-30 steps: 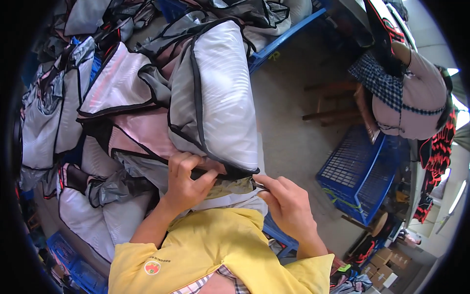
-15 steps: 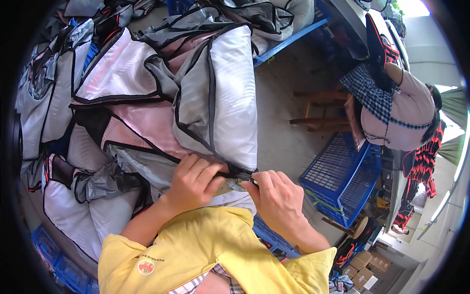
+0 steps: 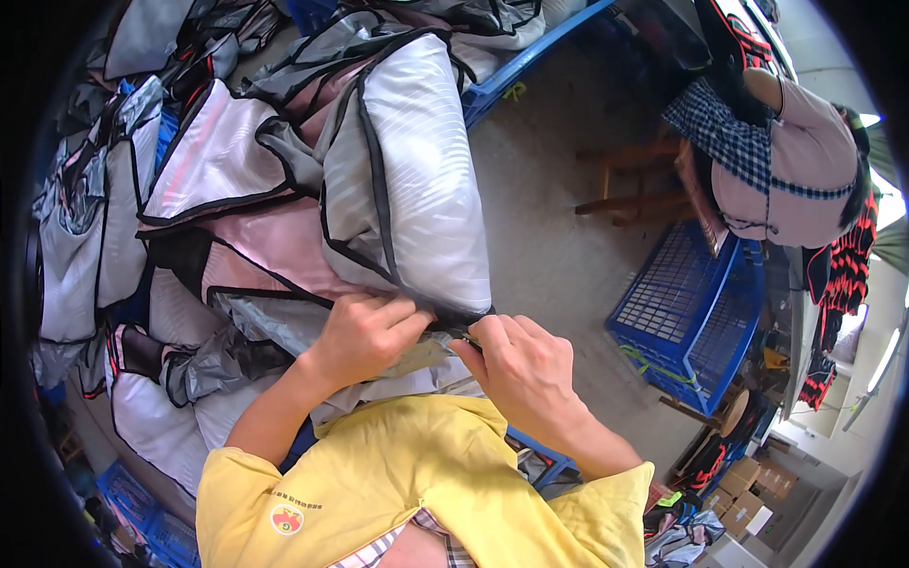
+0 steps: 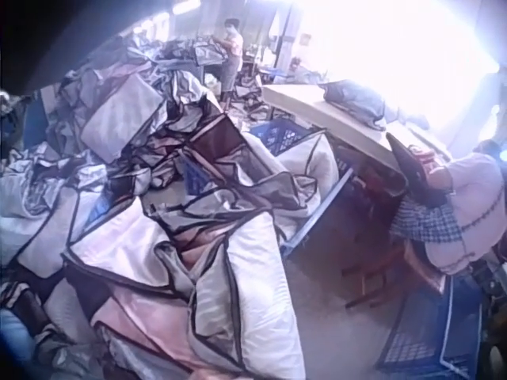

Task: Inspecting, folding, and preparing insulated silver and pink bags for shipping in a factory.

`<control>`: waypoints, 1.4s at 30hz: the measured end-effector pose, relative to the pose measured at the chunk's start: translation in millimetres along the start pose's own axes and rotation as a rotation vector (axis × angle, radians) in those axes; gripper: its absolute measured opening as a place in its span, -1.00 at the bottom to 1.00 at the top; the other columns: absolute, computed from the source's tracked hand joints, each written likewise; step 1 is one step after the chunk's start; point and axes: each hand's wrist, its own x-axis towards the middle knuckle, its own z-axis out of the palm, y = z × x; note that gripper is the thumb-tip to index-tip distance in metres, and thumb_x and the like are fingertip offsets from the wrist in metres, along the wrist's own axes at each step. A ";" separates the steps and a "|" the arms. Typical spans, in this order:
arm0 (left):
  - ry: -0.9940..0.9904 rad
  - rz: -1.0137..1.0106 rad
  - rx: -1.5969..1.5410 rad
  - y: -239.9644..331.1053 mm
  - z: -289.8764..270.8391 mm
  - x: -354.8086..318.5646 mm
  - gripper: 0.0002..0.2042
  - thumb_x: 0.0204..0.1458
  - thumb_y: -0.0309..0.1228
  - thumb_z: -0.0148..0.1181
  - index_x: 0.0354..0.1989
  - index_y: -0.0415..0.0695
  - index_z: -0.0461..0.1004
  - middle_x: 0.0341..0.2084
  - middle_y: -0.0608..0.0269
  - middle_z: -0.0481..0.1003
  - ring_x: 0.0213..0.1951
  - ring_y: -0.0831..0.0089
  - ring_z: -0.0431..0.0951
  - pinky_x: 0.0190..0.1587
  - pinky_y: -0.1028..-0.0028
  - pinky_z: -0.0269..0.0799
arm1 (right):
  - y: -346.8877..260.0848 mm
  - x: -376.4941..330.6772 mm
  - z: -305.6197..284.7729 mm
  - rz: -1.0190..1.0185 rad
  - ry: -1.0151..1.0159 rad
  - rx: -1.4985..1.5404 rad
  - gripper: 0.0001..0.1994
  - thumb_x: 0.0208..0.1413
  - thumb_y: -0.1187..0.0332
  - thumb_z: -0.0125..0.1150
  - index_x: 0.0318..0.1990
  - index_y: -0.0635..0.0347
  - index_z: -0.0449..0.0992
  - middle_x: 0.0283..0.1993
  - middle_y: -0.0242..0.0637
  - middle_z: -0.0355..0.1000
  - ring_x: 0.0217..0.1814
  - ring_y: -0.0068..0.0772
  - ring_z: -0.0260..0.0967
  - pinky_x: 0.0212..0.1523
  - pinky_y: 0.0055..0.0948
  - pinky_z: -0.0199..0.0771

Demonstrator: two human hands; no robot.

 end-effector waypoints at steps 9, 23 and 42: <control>-0.012 0.033 0.040 -1.8 15.9 -2.3 -0.82 -0.05 -0.42 0.27 -0.24 -0.11 0.56 -0.50 0.32 0.44 -0.49 0.37 0.59 -0.44 0.36 0.52 | 7.8 -9.7 10.8 -0.008 0.032 -0.013 -0.72 0.12 0.18 0.50 -0.35 0.06 0.48 -0.45 -0.41 0.47 -0.41 -0.34 0.49 -0.49 -0.30 0.43; 0.122 -0.055 -0.070 -4.1 30.2 -12.1 -0.86 0.05 -0.49 0.38 -0.26 -0.11 0.53 -0.44 0.22 0.53 -0.47 0.23 0.59 -0.41 0.29 0.52 | 9.0 -7.2 28.0 -0.035 0.014 -0.023 -0.70 0.14 0.19 0.47 -0.37 0.06 0.40 -0.45 -0.40 0.46 -0.41 -0.32 0.47 -0.50 -0.30 0.42; -0.100 0.000 0.057 -4.6 19.0 -4.4 -0.86 0.03 -0.40 0.30 -0.23 -0.07 0.56 -0.50 0.31 0.50 -0.49 0.28 0.61 -0.46 0.30 0.52 | 11.3 -12.5 35.8 -0.001 0.013 -0.032 -0.71 0.14 0.19 0.46 -0.36 0.06 0.42 -0.42 -0.41 0.49 -0.38 -0.33 0.48 -0.48 -0.29 0.45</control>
